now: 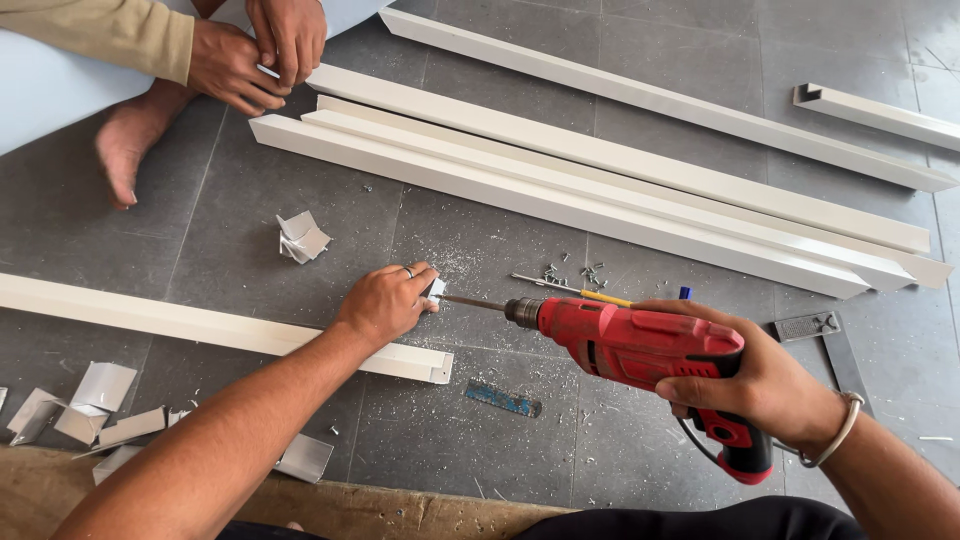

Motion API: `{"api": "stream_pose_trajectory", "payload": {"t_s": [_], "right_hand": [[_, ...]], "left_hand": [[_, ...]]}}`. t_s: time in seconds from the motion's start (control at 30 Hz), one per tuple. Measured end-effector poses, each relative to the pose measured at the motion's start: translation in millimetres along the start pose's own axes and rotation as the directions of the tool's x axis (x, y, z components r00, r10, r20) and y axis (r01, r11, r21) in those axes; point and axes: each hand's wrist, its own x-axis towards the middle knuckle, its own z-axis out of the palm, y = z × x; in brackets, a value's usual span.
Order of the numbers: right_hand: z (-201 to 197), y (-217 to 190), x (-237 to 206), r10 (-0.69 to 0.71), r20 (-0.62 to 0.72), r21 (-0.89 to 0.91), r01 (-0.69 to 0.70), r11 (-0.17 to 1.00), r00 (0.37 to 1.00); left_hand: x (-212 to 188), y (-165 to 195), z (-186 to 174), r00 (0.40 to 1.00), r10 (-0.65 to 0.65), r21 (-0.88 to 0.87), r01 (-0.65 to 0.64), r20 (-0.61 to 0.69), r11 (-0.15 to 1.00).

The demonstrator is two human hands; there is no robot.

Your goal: The person assembles a white plastic molding by attaching a metal bracket to its end. They mark the bracket with a pen, drill a pilot hole, and then secure the bracket using a screwdriver and a power drill. The person also uses a square tool to check the alignment of the bracket.

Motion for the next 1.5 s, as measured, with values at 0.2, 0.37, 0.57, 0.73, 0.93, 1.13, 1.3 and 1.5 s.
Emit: {"api": "stream_pose_trajectory", "payload": {"t_s": [0.2, 0.37, 0.57, 0.73, 0.93, 1.13, 1.3, 1.5], "right_hand": [[7, -18, -2, 0.071, -0.076, -0.051, -0.075, 0.996, 0.995], [7, -14, -2, 0.000, 0.017, -0.109, 0.002, 0.994, 1.000], [6, -10, -4, 0.027, -0.012, -0.072, -0.027, 0.997, 1.000], [10, -18, -5, 0.060, -0.077, -0.137, -0.070, 0.988, 0.995], [17, -28, -8, 0.065, -0.076, -0.168, -0.077, 0.983, 0.995], [20, -30, -11, 0.087, -0.088, -0.236, -0.106, 0.966, 0.992], [17, -23, -8, 0.009, -0.072, -0.270, -0.028, 0.962, 0.997], [20, -25, -7, -0.193, -0.009, -0.452, 0.169, 0.876, 0.981]], "left_hand": [[0, -1, 3, 0.999, -0.016, 0.002, 0.016, 0.034, 1.000], [1, -1, 1, 0.999, -0.019, 0.012, 0.019, 0.042, 1.000], [0, 4, -3, 0.998, -0.034, 0.022, 0.033, 0.055, 0.999], [0, 4, -3, 0.999, -0.022, 0.020, 0.021, 0.037, 1.000], [1, 4, -6, 0.992, -0.051, 0.035, 0.047, 0.116, 0.998], [2, 3, -5, 0.998, -0.016, 0.029, 0.014, 0.060, 0.999], [1, 0, -1, 0.997, -0.034, 0.024, 0.032, 0.072, 0.999], [1, -2, -1, 0.999, -0.032, 0.010, 0.032, 0.037, 0.999]]}}
